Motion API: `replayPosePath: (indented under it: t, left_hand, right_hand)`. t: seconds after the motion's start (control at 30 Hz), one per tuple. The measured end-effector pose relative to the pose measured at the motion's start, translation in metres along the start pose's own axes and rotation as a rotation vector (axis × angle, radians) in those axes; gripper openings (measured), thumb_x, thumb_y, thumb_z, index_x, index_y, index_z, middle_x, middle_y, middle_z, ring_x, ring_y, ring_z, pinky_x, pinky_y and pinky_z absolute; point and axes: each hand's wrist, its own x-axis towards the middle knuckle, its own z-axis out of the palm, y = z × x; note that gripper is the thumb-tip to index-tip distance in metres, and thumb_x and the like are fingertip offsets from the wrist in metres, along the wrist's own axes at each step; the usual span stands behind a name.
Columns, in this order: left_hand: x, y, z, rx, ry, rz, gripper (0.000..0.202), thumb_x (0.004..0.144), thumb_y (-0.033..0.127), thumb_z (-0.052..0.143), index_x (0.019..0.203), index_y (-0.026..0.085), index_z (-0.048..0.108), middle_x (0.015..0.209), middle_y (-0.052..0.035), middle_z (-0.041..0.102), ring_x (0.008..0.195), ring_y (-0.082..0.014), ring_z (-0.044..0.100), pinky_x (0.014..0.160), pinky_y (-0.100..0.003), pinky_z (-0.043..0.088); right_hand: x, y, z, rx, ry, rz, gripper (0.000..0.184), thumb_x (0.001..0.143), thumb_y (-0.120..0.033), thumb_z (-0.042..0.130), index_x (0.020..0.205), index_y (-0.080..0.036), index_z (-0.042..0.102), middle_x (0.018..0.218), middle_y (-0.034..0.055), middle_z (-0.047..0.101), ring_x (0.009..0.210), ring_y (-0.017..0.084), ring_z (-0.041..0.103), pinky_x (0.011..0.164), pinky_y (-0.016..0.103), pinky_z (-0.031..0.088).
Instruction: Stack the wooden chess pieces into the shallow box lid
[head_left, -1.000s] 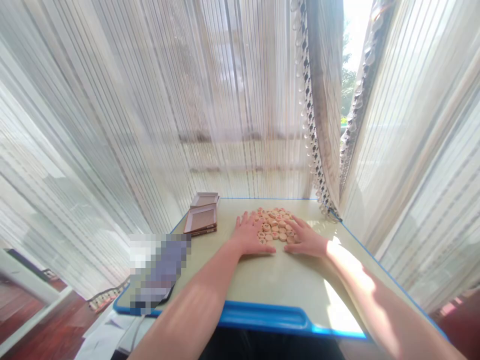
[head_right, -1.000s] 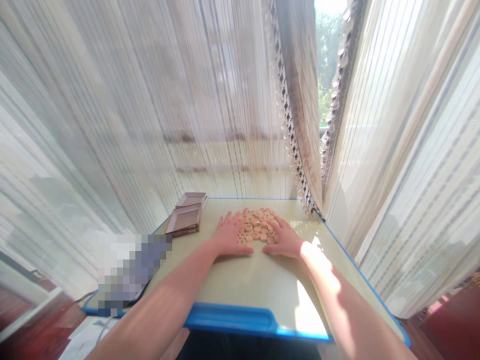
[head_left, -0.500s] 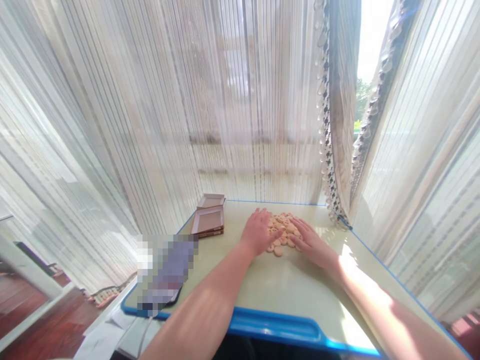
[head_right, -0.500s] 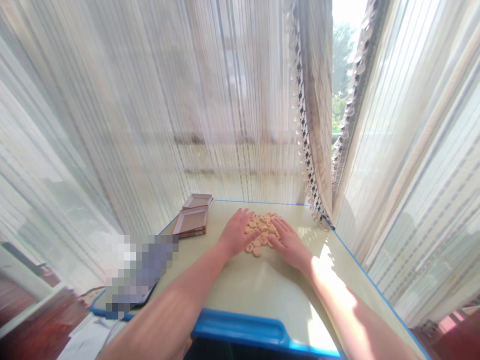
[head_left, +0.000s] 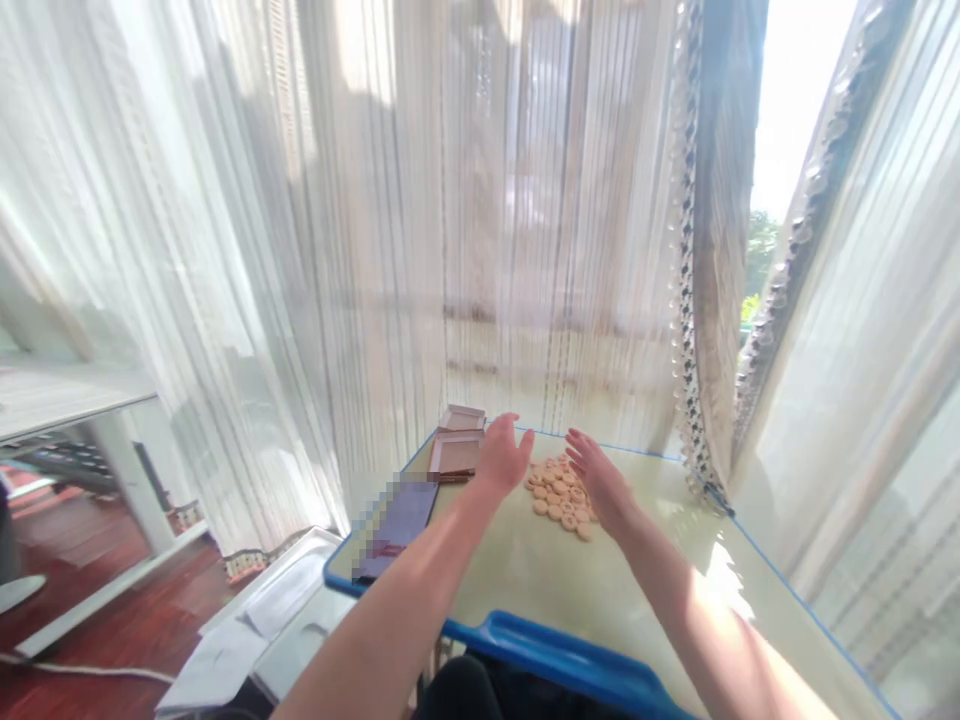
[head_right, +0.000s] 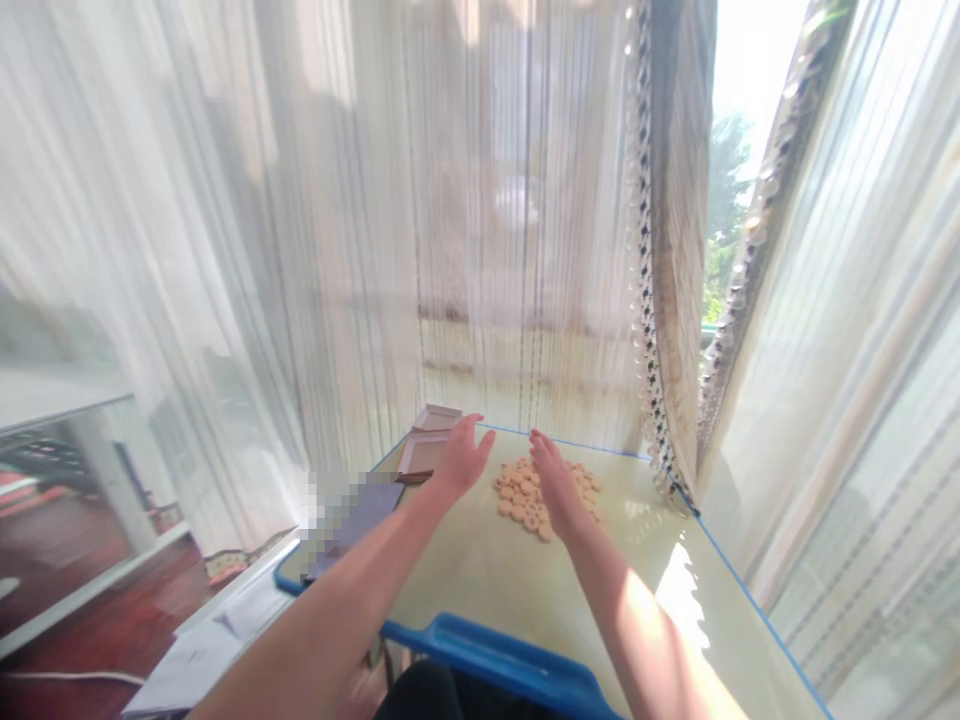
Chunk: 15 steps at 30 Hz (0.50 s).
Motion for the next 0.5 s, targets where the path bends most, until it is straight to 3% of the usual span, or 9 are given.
replayPosePath:
  t: [0.03,0.13,0.23,0.33,0.5]
  left_hand:
    - [0.000,-0.005,-0.007,0.010,0.014,-0.041,0.033,0.084,0.032,0.044,0.109,0.012,0.052,0.114,-0.0143,0.058,0.113,-0.0229,0.050,0.101,-0.038,0.037]
    - [-0.004,-0.023,-0.032,-0.018,0.053,-0.268,0.032,0.087,0.031,0.036,0.109,0.014,0.052,0.115,-0.0116,0.058,0.112,-0.0193,0.051,0.098,-0.033,0.038]
    - [-0.009,-0.044,-0.063,-0.069,0.042,-0.472,0.035,0.089,0.032,0.030,0.106,0.016,0.056,0.113,-0.0088,0.061,0.107,-0.0181,0.054,0.093,-0.030,0.041]
    - [-0.017,-0.065,-0.089,-0.039,0.037,-0.610,0.041,0.090,0.036,0.027,0.099,0.014,0.061,0.109,-0.0107,0.063,0.106,-0.0210,0.055,0.092,-0.032,0.040]
    - [-0.033,-0.086,-0.105,-0.141,-0.043,-0.722,0.056,0.090,0.050,0.021,0.106,0.013,0.061,0.117,-0.0119,0.061,0.109,-0.0229,0.055,0.090,-0.032,0.042]
  right_hand:
    - [0.006,-0.002,0.021,-0.002,-0.015,-0.017,0.061,0.087,-0.057,0.022,0.139,-0.026,0.031,0.142,0.0053,0.037,0.126,0.021,0.041,0.101,0.036,0.038]
    - [0.018,0.005,0.083,-0.134,0.097,-0.105,0.062,0.090,-0.049,0.005,0.145,-0.022,0.011,0.145,0.0065,0.031,0.132,0.020,0.031,0.103,0.038,0.034]
    - [0.012,0.024,0.129,-0.196,0.149,-0.023,0.061,0.090,-0.042,0.000,0.145,-0.017,0.004,0.144,0.0102,0.031,0.133,0.021,0.028,0.105,0.044,0.030]
    - [0.000,0.038,0.148,-0.201,0.048,-0.017,0.063,0.090,-0.045,0.018,0.143,-0.010,0.019,0.143,0.0155,0.033,0.133,0.025,0.027,0.107,0.047,0.025]
    - [-0.006,0.043,0.139,-0.219,-0.116,0.004,0.064,0.089,-0.045,0.022,0.143,-0.010,0.020,0.139,0.0164,0.039,0.129,0.027,0.036,0.103,0.049,0.031]
